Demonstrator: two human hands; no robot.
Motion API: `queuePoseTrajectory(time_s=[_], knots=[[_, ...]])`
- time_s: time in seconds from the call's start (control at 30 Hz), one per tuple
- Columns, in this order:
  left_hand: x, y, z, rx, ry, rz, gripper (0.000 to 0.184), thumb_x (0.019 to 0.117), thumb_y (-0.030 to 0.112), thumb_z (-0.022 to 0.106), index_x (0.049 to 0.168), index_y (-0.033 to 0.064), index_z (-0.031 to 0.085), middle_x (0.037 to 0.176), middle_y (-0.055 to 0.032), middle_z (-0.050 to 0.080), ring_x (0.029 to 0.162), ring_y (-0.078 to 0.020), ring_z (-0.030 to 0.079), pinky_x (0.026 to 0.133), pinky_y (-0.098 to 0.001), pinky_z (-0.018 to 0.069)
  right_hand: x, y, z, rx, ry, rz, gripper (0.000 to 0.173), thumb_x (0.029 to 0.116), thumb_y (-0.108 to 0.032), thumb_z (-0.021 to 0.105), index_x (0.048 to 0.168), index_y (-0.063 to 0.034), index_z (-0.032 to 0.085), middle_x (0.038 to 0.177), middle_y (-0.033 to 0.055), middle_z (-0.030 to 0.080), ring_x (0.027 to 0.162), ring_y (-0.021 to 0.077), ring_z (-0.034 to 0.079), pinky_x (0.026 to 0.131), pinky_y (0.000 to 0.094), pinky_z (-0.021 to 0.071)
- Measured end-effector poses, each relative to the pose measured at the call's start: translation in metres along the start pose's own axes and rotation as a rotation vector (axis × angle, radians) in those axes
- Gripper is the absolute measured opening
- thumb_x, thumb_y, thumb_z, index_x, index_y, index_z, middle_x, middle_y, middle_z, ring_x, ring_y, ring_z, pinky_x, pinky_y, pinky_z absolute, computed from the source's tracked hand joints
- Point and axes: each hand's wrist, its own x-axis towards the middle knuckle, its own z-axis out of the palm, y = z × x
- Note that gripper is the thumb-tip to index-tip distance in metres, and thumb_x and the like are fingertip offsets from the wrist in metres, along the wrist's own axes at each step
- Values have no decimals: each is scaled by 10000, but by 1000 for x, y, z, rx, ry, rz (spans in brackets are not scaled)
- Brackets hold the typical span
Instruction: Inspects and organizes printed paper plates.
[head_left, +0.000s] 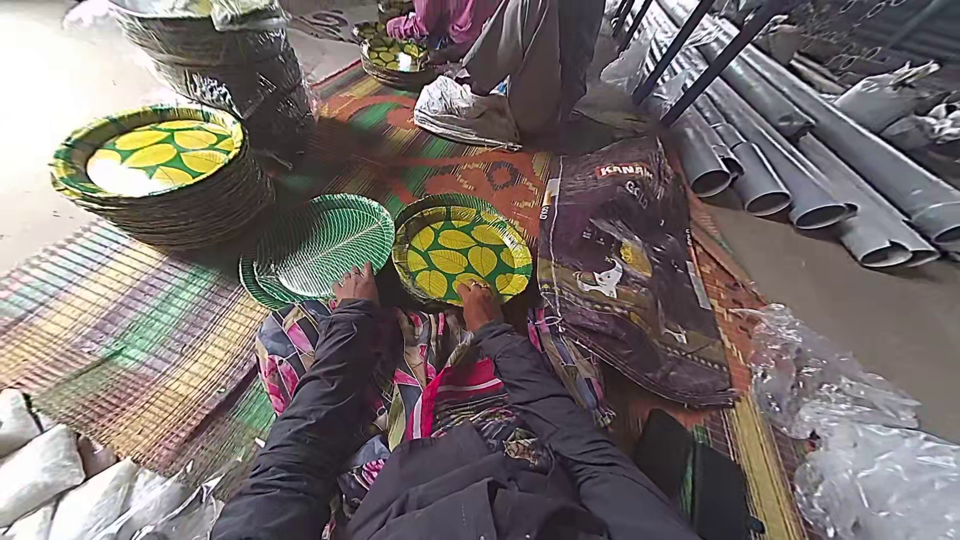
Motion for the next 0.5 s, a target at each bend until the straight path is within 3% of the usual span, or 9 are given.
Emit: queuePoseTrajectory(time_s=[0.07,0.1,0.17,0.23,0.3,0.37,0.4,0.47,0.5], knots=[[-7,-1,-4,-144,221,97,1024,828,125,834,1652,117,227,1658,-325,232,1539,-544,192,1157,-789,184,-2,0,-3,68,352,-73,367,934,80,605,1260,-43,722,1247,304,667,1209,494,614,982,616,494],[-10,-2,-5,-215,433,200,1020,812,208,855,1636,75,269,1657,-331,231,1537,-558,180,1157,-787,169,2,-1,-7,87,540,-141,355,901,94,642,1209,-45,751,1160,312,688,1119,507,651,926,621,522],[-10,-1,-7,-209,921,446,822,872,433,698,1524,1,444,1569,-348,396,1477,-576,317,1144,-769,220,15,-5,-13,77,814,-304,344,869,95,669,1155,-63,776,1000,267,708,957,465,692,884,600,545],[-15,6,-11,-141,1160,628,553,982,436,591,1407,83,581,1496,-274,523,1453,-502,398,1146,-755,190,29,-17,-19,43,882,-456,360,879,97,651,1168,-77,776,967,220,731,921,419,706,971,603,505],[-26,11,-8,-44,1088,711,398,1002,298,610,1377,168,632,1519,-171,543,1465,-445,413,1105,-795,185,39,-31,-21,10,823,-567,366,897,95,639,1194,-77,765,1007,203,740,992,412,712,1052,650,447],[-29,11,-5,-32,946,683,227,944,73,656,1159,87,729,1443,-150,629,1431,-440,482,1087,-813,215,44,-44,-14,23,711,-534,442,890,107,633,1288,-63,720,1170,244,721,1186,465,652,1103,700,375],[-28,10,-7,-58,859,603,175,932,-9,636,1071,11,740,1355,-190,681,1391,-464,524,1121,-802,211,44,-48,-8,56,626,-466,507,889,107,630,1375,-36,651,1314,274,659,1316,499,560,1132,724,318],[-25,3,-18,-69,542,336,253,984,-36,540,1184,-69,693,1286,-285,680,1343,-504,546,1196,-752,174,42,-44,9,87,490,-315,624,877,-9,739,1467,10,537,1482,261,547,1450,491,417,1165,729,250],[-20,0,-23,-54,342,194,306,1006,-20,519,1279,-71,648,1285,-321,658,1318,-516,551,1209,-739,147,38,-38,16,63,374,-235,659,917,-132,754,1503,14,489,1530,245,505,1484,461,379,1192,712,211]])
